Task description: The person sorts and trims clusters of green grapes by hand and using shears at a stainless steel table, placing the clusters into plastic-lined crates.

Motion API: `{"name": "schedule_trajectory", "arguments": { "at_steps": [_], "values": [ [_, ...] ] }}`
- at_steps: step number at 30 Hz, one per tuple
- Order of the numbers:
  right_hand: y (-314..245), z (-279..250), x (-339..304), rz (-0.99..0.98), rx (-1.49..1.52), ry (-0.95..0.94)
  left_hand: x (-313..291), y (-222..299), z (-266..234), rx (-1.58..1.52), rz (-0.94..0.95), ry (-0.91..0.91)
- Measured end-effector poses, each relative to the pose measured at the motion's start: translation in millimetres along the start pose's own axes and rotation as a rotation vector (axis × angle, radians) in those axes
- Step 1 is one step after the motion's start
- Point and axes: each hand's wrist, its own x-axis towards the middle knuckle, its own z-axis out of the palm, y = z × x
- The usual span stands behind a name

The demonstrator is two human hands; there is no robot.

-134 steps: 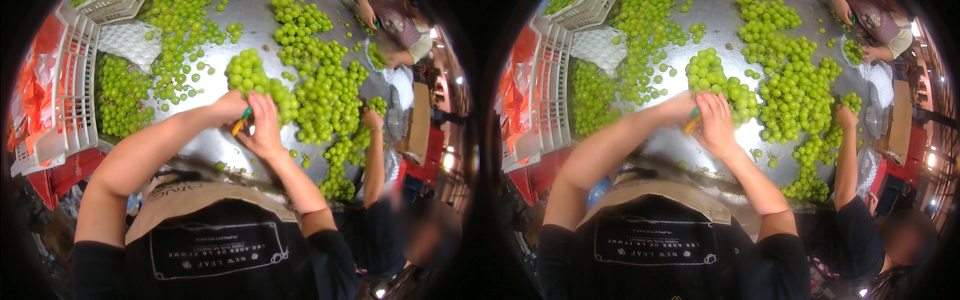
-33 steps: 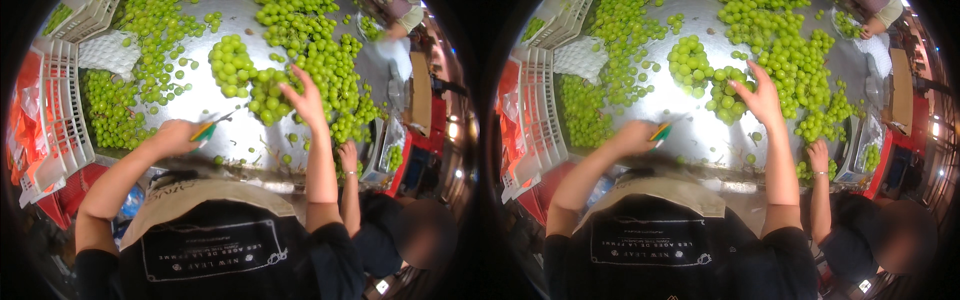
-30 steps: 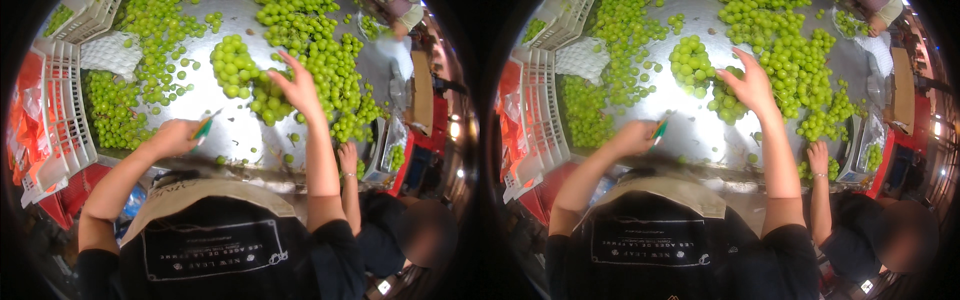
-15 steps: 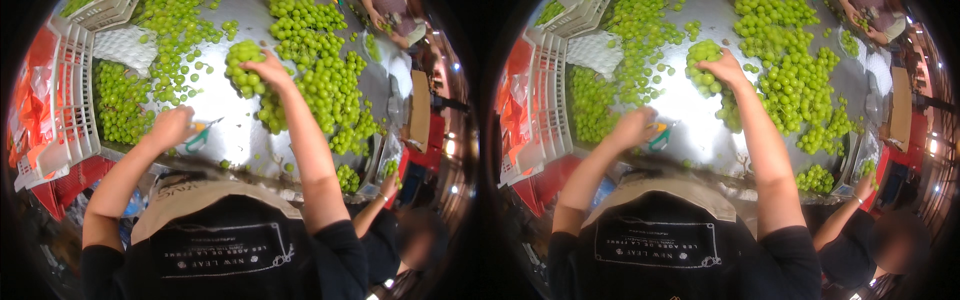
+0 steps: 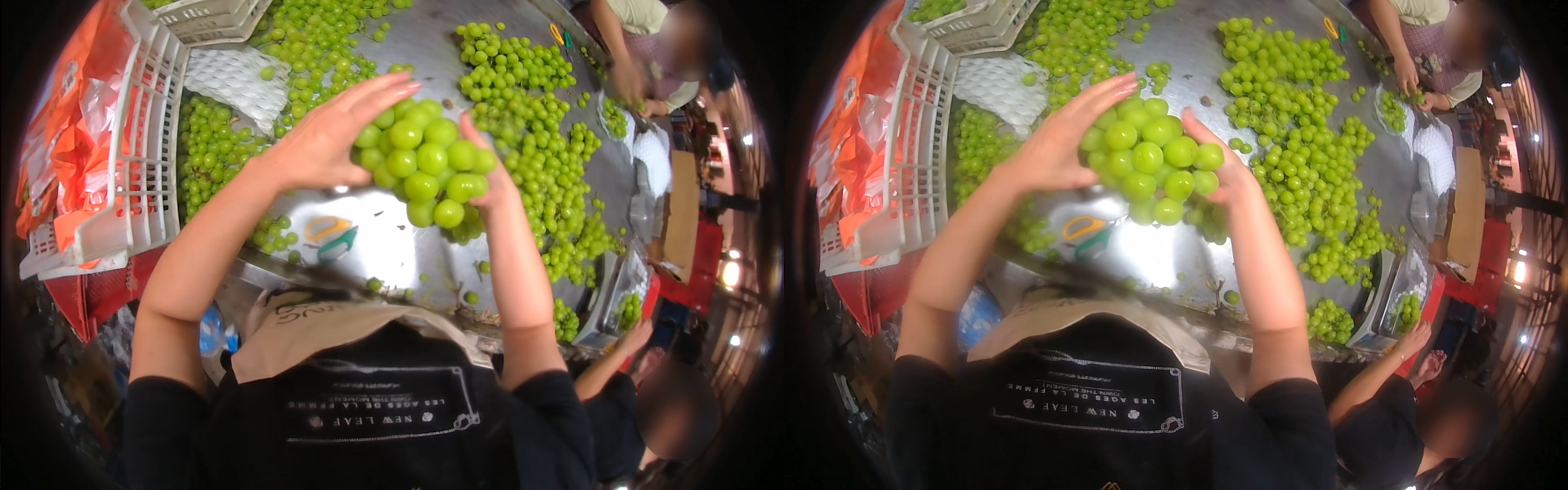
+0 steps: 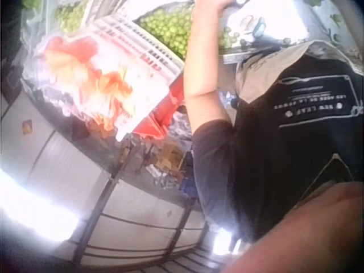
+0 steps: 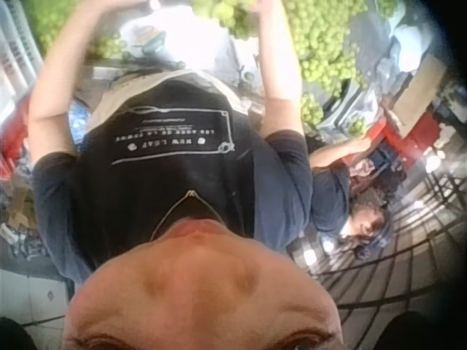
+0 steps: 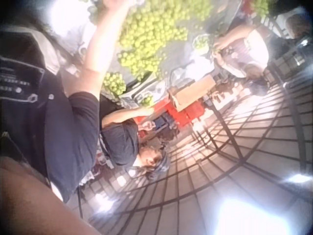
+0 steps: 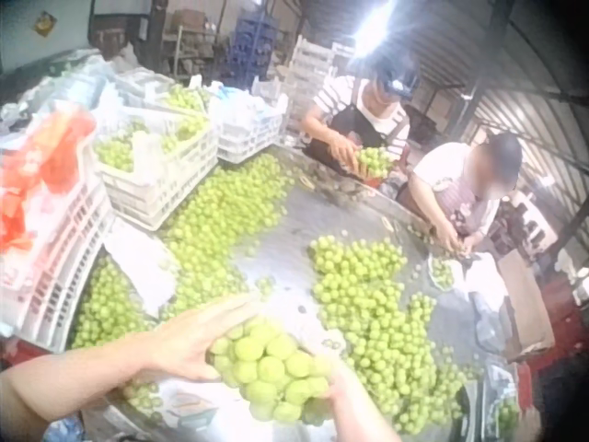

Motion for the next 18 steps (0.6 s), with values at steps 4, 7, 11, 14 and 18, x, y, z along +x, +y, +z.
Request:
{"name": "schedule_trajectory", "arguments": {
  "at_steps": [4, 7, 11, 14, 18],
  "values": [
    [-6.8, 18.6, -37.9, 0.040, -0.267, -0.520, -14.3, 11.4, -4.8, -0.834, -0.326, -0.024],
    [-8.8, 21.3, -60.2, -0.020, -0.753, -0.209, -33.3, 8.3, 16.5, -1.584, -0.453, 0.045],
    [2.8, 22.9, -59.9, -0.386, -0.822, 0.125, -49.8, 6.9, 40.9, -1.708, -0.476, 0.072],
    [18.7, 38.0, -52.0, -0.663, -0.639, 0.222, -56.6, 12.5, 48.4, -1.714, -0.513, 0.049],
    [38.4, 44.9, -43.6, -0.842, -0.552, 0.119, -58.9, 22.6, 55.1, -1.756, -0.466, 0.009]
  ]
}}
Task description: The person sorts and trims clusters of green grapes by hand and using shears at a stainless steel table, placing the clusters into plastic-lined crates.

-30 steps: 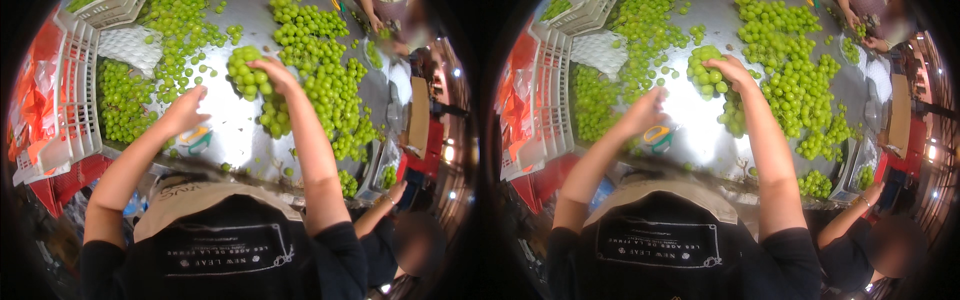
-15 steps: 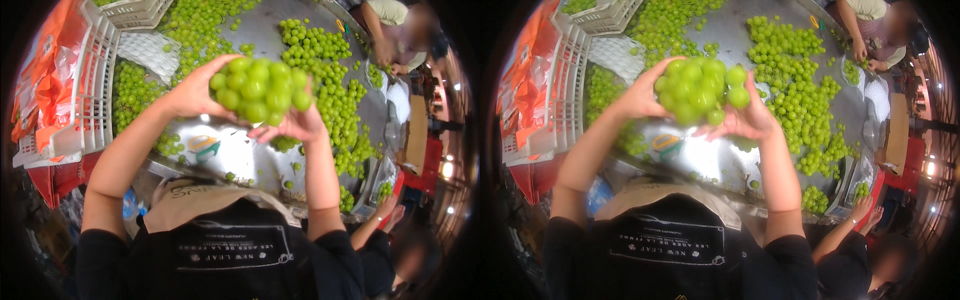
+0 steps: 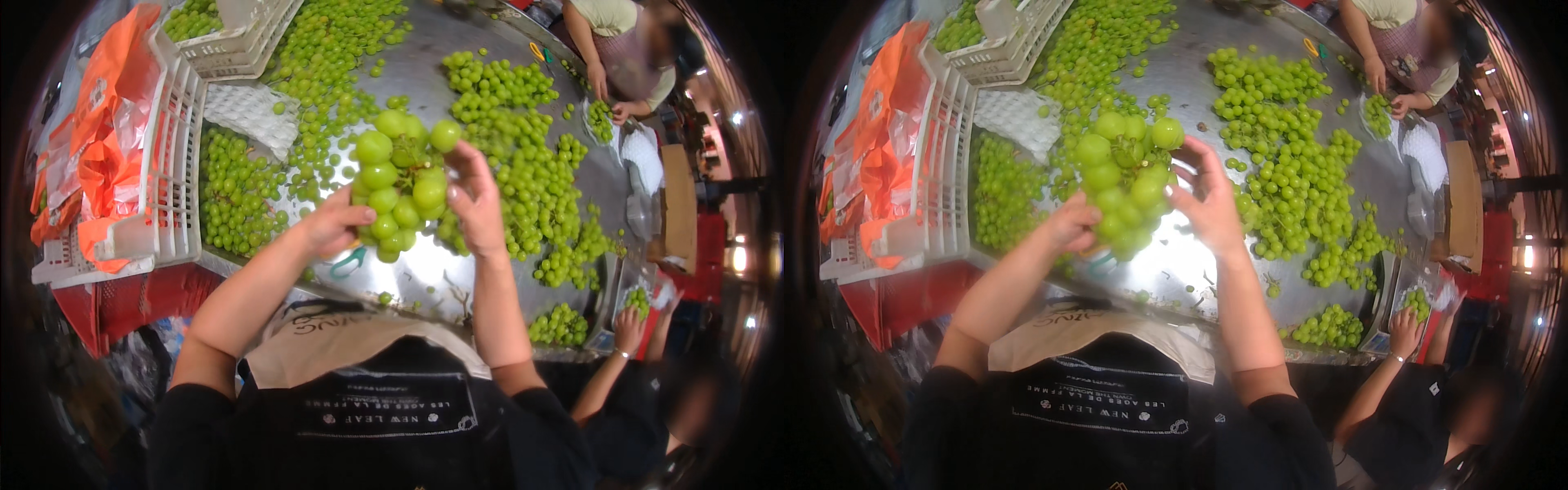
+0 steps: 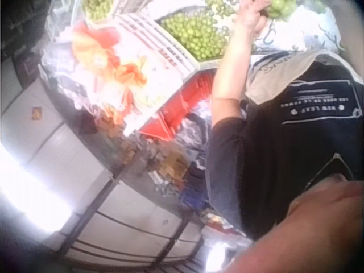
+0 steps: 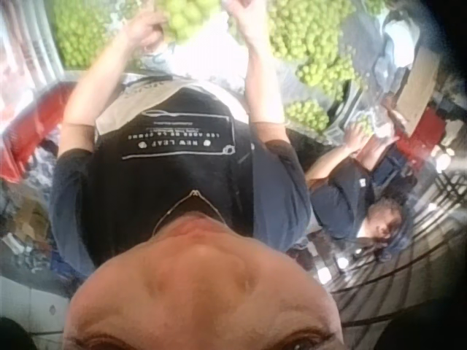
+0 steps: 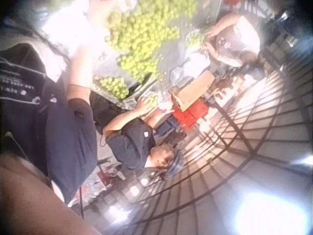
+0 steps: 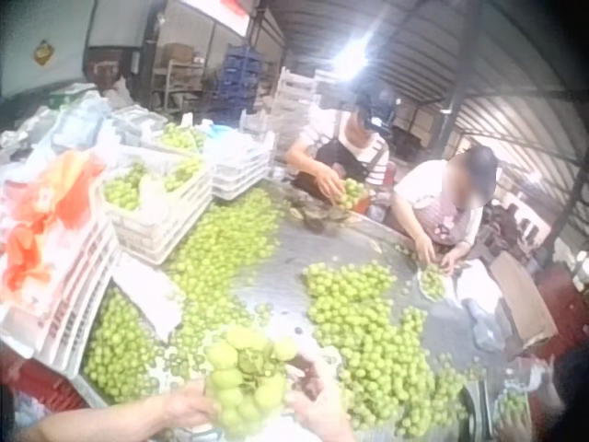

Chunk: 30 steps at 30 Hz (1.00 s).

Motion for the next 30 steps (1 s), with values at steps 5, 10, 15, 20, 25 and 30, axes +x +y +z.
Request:
{"name": "schedule_trajectory", "arguments": {
  "at_steps": [5, 10, 15, 20, 25, 30],
  "values": [
    [14.5, 11.1, -14.8, 0.117, 0.358, -0.029, -3.6, -6.9, -0.4, 0.009, -0.039, -0.030],
    [2.3, 17.7, -16.2, 0.060, 0.215, -0.028, -0.9, -7.1, 0.1, -0.090, -0.092, -0.100],
    [-10.2, 26.6, -18.1, 0.040, 0.166, -0.030, -2.1, -0.2, 0.7, -0.102, -0.185, -0.157],
    [-13.2, 28.3, -19.4, 0.064, 0.129, -0.003, -1.1, -0.4, 2.7, -0.089, -0.176, -0.177],
    [-10.9, 21.2, -15.7, 0.008, 0.021, 0.102, -1.4, -1.1, 1.6, -0.081, -0.165, -0.190],
    [-7.7, 4.7, -13.1, -0.432, -0.540, 0.272, -3.3, -7.1, 3.3, -0.092, -0.182, -0.157]
  ]
}}
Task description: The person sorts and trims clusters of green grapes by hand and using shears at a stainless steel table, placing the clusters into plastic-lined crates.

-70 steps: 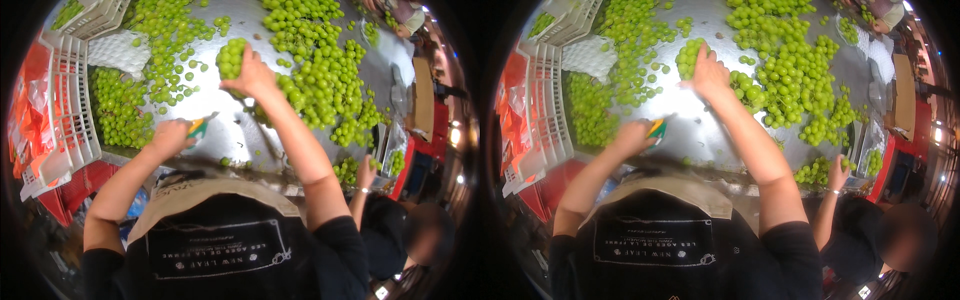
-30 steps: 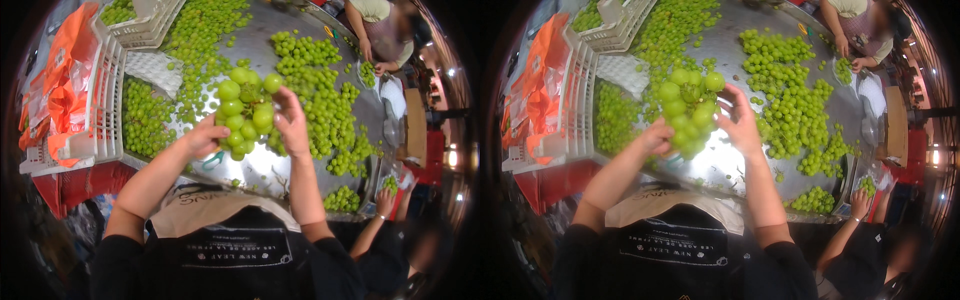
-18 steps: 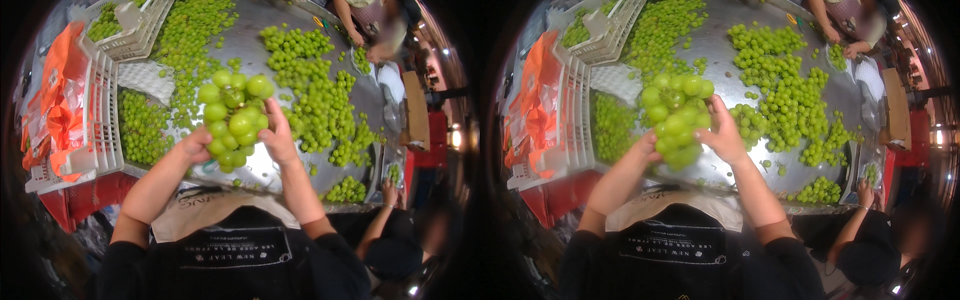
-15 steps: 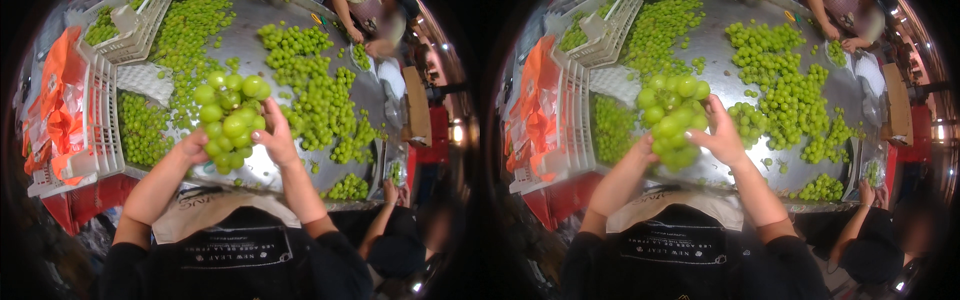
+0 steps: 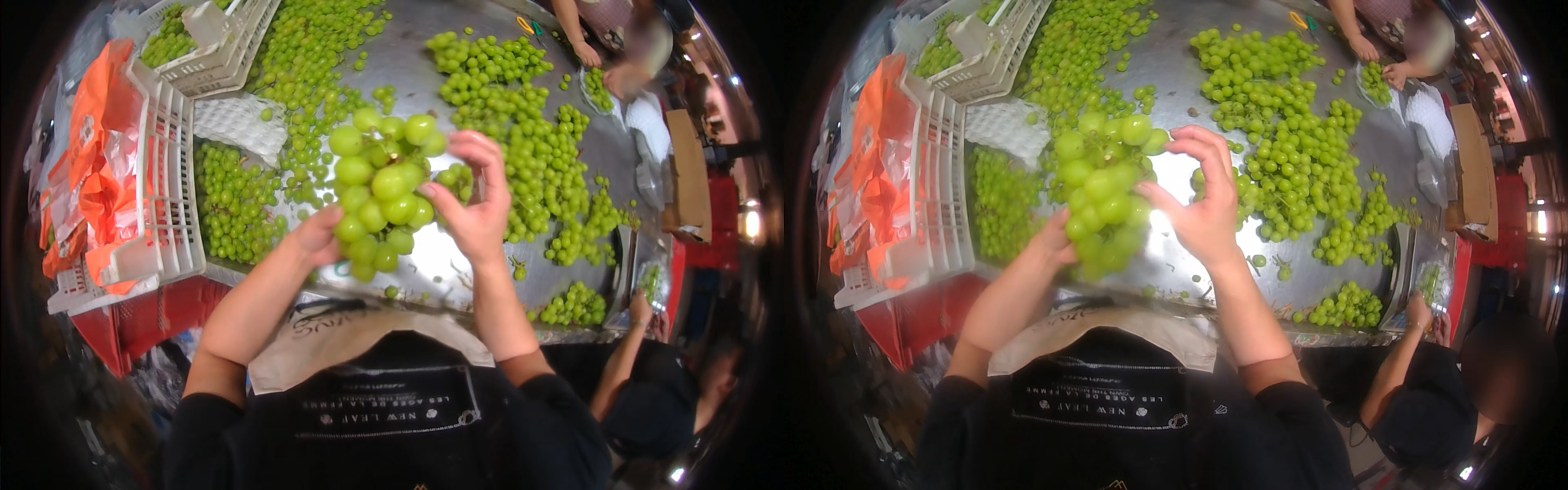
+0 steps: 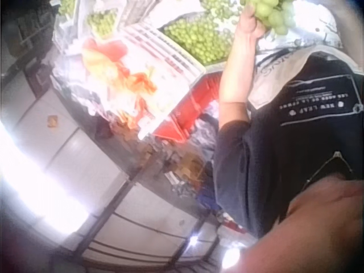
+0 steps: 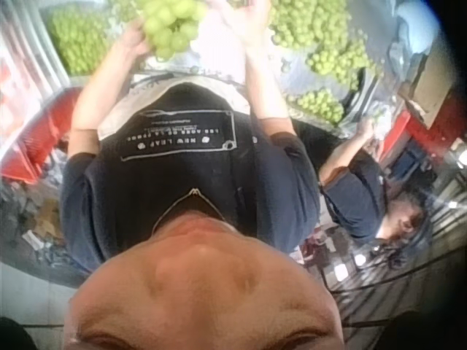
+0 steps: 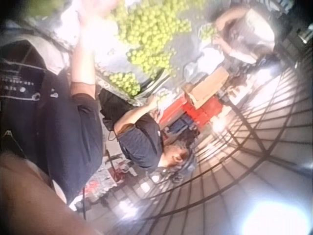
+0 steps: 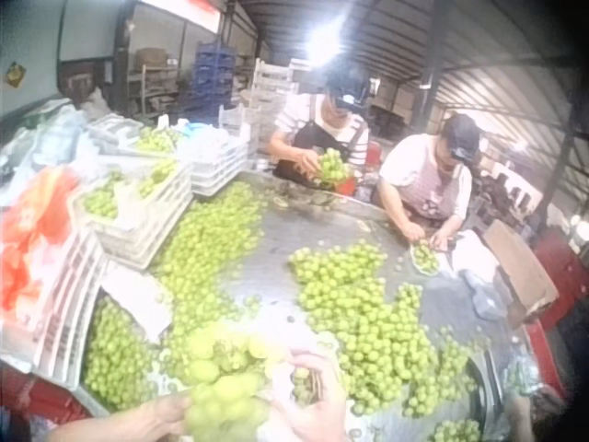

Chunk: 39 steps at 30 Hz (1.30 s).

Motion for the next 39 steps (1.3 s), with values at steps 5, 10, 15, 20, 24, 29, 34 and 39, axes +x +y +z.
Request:
{"name": "schedule_trajectory", "arguments": {
  "at_steps": [5, 10, 15, 20, 24, 29, 34, 39],
  "values": [
    [6.1, -10.3, 8.1, -0.184, -0.174, -0.090, 1.2, -4.3, -1.6, -0.027, -0.002, -0.051],
    [1.4, -22.3, 23.5, -0.308, -0.227, -0.201, -3.3, -7.3, -11.6, -0.024, -0.034, -0.104],
    [0.6, -16.2, 19.2, -0.402, -0.295, -0.110, 0.2, -2.3, -1.0, -0.026, -0.041, -0.179],
    [2.3, -5.9, 13.5, -0.380, -0.226, 0.034, 0.6, 2.3, 8.8, 0.036, -0.099, -0.080],
    [-2.0, -2.3, 7.5, -0.248, -0.193, 0.042, -1.4, -0.6, -5.2, 0.090, -0.081, -0.050],
    [-0.9, -6.8, -0.3, -0.199, -0.138, -0.003, 1.1, -0.3, -7.4, 0.084, -0.021, -0.105],
    [31.7, 16.0, -28.7, 0.389, 0.688, -0.035, 8.1, 4.2, 14.2, 0.101, 0.021, 0.000],
    [37.2, 29.7, -45.5, 0.718, 1.321, -0.124, 23.9, 3.3, 13.8, 0.222, -0.275, 0.218]
  ]
}}
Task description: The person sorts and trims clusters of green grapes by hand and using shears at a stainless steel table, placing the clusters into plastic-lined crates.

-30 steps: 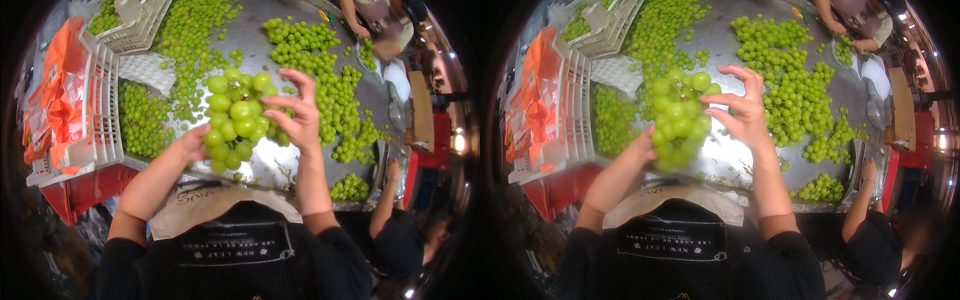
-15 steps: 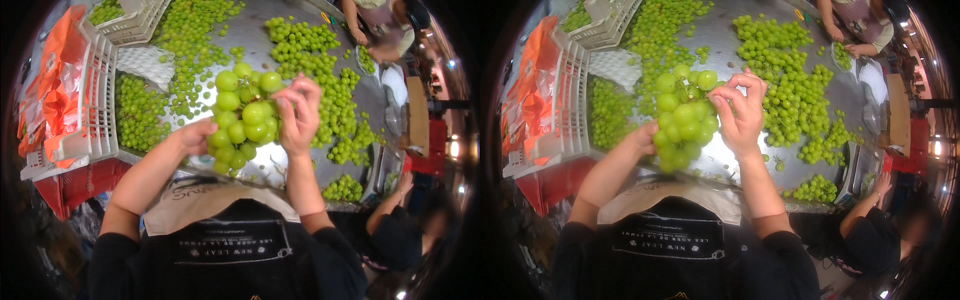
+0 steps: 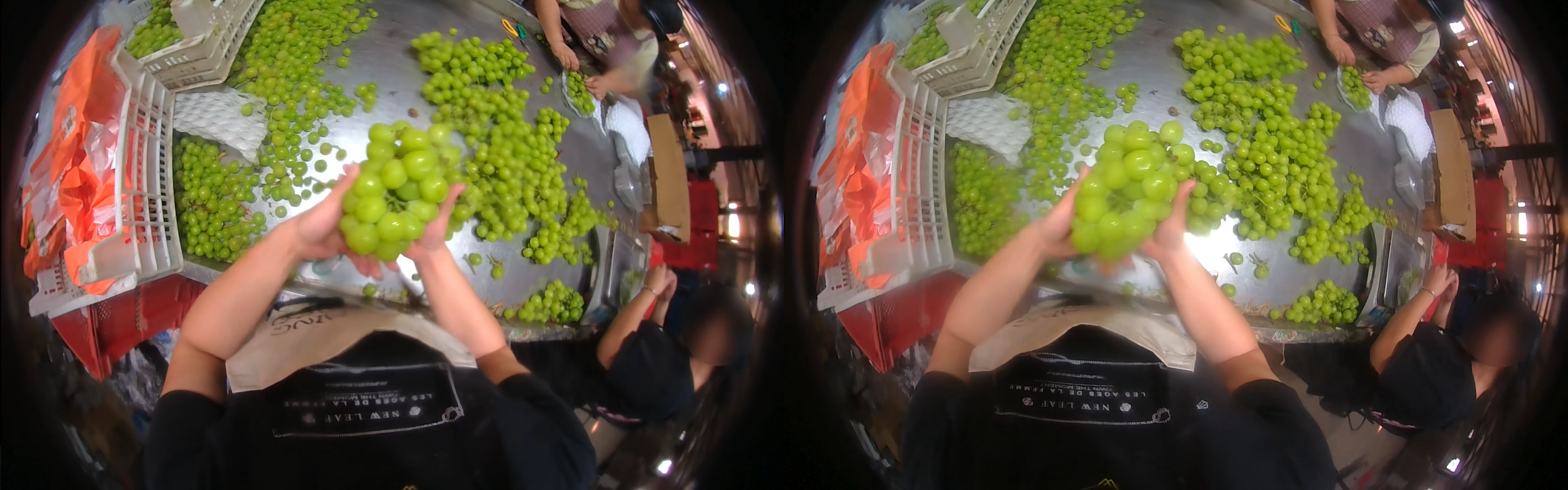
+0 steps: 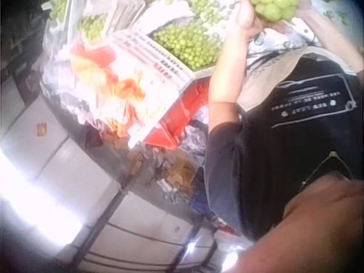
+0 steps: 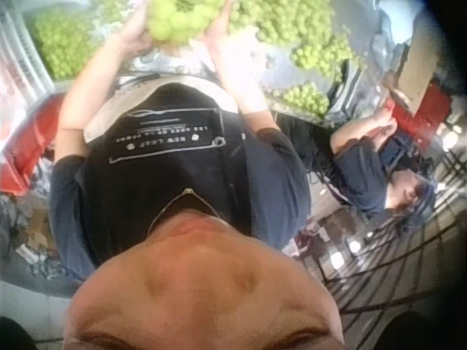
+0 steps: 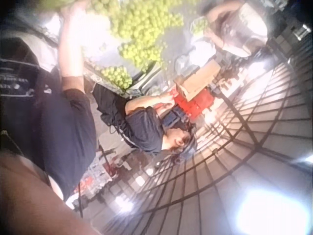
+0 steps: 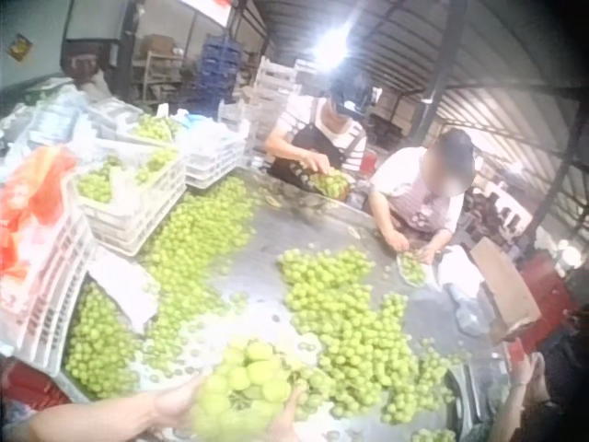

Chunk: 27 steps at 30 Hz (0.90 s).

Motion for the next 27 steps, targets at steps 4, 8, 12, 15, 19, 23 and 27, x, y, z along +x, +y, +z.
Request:
{"name": "schedule_trajectory", "arguments": {
  "at_steps": [4, 8, 12, 15, 19, 23, 27],
  "values": [
    [3.3, -18.4, 2.2, -0.007, 0.539, -0.019, -14.3, 21.5, -0.2, 0.670, -0.145, 0.348],
    [-12.9, -21.2, -0.8, -0.077, 0.330, 0.193, -18.4, -14.2, -28.9, 1.713, -0.053, 0.507],
    [-23.0, -21.1, -3.9, -0.133, 0.279, 0.288, -24.9, -66.6, -42.7, 1.967, 0.056, 0.528],
    [-29.6, -18.1, -7.0, -0.174, 0.210, 0.313, -20.0, -92.5, -64.8, 1.931, 0.021, 0.564],
    [-38.5, -13.2, -12.0, -0.214, 0.015, 0.299, -21.9, -80.9, -59.6, 1.780, -0.047, 0.561],
    [-43.9, -9.3, -17.4, -0.114, -0.172, 0.302, -40.5, -48.2, -71.5, 1.116, -0.072, 0.563],
    [-47.5, -20.1, -23.0, 0.018, -0.230, 0.230, -69.6, 6.5, -36.7, 0.791, 0.251, 0.563]
  ]
}}
